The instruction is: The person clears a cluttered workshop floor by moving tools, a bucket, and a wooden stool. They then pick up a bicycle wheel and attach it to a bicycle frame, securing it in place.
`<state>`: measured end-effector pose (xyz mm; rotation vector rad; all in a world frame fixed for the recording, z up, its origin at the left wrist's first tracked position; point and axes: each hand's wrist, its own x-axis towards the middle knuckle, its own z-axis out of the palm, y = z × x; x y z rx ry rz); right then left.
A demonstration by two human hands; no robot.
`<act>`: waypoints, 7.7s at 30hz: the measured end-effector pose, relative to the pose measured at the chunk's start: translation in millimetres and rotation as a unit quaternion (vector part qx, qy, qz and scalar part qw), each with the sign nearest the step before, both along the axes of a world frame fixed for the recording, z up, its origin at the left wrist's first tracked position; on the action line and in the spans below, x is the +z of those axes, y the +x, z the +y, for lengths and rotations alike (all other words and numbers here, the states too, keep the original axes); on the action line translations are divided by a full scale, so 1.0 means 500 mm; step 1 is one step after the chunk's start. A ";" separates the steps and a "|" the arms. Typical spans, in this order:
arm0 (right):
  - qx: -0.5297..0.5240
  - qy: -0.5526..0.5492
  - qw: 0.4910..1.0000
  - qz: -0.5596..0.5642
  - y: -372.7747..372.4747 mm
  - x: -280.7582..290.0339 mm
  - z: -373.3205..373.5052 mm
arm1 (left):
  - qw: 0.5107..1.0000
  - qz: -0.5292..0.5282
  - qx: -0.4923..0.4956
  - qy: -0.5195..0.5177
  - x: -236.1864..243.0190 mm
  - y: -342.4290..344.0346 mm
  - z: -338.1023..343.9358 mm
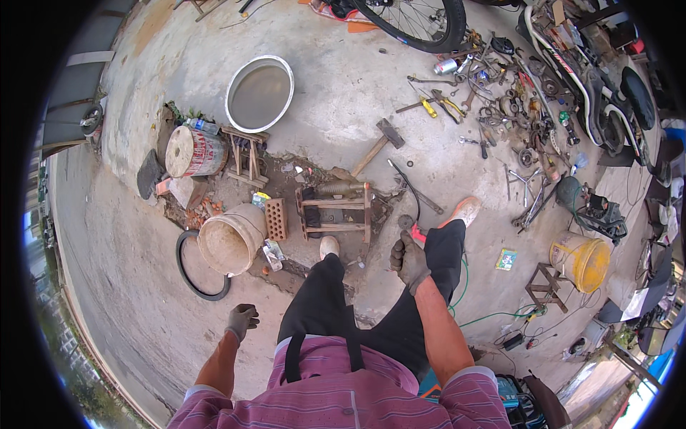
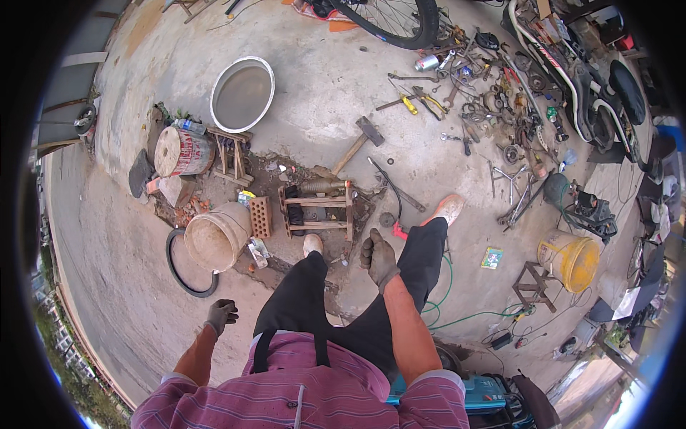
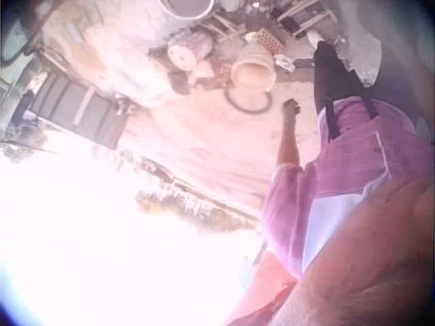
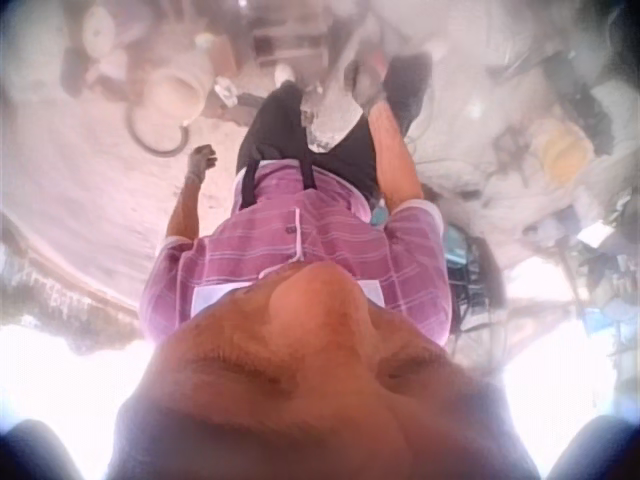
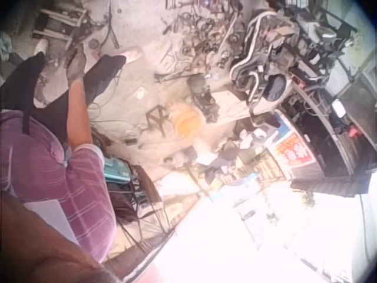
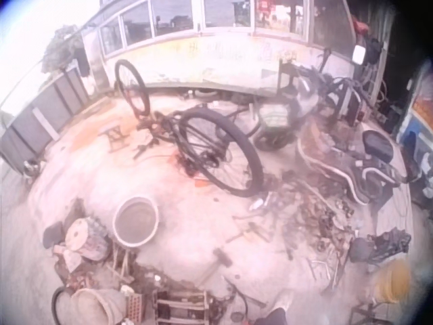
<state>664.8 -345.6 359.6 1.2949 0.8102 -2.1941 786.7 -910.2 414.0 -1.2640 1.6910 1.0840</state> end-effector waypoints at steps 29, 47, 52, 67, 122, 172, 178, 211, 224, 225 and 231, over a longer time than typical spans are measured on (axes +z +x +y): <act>-0.033 -0.066 0.997 -0.028 -0.166 -0.255 0.309 | 0.815 0.249 -0.501 -0.152 -0.921 -0.728 1.245; -0.210 0.001 0.977 0.034 -0.173 -0.265 0.377 | 0.840 0.106 -0.070 0.527 -0.651 -0.626 1.178; -0.307 -0.020 0.946 0.097 -0.176 -0.273 0.402 | 0.787 0.124 -0.053 0.602 -0.573 -0.610 1.167; -0.394 -0.054 0.907 0.139 -0.168 -0.269 0.430 | 0.894 0.169 -0.079 0.408 -0.467 -0.628 1.238; -0.313 0.008 0.949 0.030 -0.161 -0.312 0.429 | 0.935 0.021 -0.243 0.258 -0.477 -0.461 1.147; -0.127 -0.202 0.971 0.014 -0.205 -0.297 0.266 | 0.817 0.443 -0.347 0.129 -0.271 -0.479 1.152; -0.060 -0.042 0.997 -0.039 -0.182 -0.306 0.236 | 0.889 0.378 -0.082 0.246 -0.298 -0.439 1.065; 0.137 0.040 0.989 -0.049 -0.164 -0.338 0.115 | 0.964 0.074 -0.253 -0.037 -0.917 -0.345 0.676; 0.164 0.021 0.986 -0.034 -0.163 -0.370 0.029 | 0.984 0.093 -0.150 -0.002 -0.447 -0.199 0.077; 0.171 0.024 0.984 -0.043 -0.159 -0.374 0.026 | 0.986 0.071 -0.152 -0.018 -0.424 -0.166 0.065; 0.179 0.025 0.983 -0.042 -0.143 -0.396 0.012 | 0.988 -0.039 -0.104 -0.105 -0.451 -0.018 0.061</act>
